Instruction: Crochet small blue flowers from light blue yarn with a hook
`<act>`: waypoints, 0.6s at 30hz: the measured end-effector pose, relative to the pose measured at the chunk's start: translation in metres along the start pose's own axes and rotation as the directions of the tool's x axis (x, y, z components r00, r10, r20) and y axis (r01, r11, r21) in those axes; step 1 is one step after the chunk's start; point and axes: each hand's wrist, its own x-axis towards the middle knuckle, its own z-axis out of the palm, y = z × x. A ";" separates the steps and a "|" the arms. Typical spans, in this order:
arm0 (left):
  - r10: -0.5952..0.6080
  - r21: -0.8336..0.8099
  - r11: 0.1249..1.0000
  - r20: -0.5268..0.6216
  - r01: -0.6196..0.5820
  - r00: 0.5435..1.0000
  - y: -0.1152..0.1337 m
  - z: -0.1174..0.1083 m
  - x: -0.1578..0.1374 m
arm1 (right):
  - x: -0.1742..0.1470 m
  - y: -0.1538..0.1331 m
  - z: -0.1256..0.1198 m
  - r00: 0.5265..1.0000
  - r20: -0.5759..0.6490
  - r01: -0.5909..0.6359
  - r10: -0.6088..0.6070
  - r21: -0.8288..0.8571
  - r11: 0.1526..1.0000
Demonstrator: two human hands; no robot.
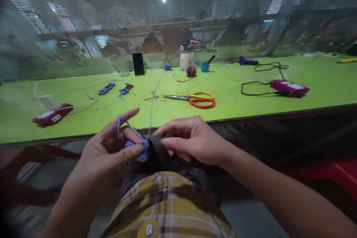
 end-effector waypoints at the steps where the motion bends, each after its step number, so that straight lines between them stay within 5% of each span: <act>1: 0.015 0.038 0.999 0.001 -0.015 1.000 0.001 0.001 -0.001 | -0.001 0.001 0.002 1.000 -0.011 -0.021 0.022 0.014 1.000; 8: 0.100 0.331 0.935 0.110 -0.131 0.989 0.002 -0.005 -0.001 | -0.001 -0.005 0.009 0.991 -0.052 -0.126 0.127 0.025 0.992; 12: 0.294 0.536 0.747 0.265 -0.394 0.918 -0.009 -0.011 0.000 | 0.003 0.002 0.012 0.982 -0.060 -0.167 0.179 0.164 0.972; 15: 0.428 0.589 0.631 0.278 -0.505 0.860 -0.018 -0.007 -0.001 | 0.005 0.012 0.022 0.980 -0.118 -0.124 0.163 0.288 0.950; 18: 0.443 0.482 0.764 0.095 -0.430 0.892 -0.020 0.000 -0.004 | 0.006 0.023 0.036 0.971 -0.229 0.037 0.064 0.410 0.911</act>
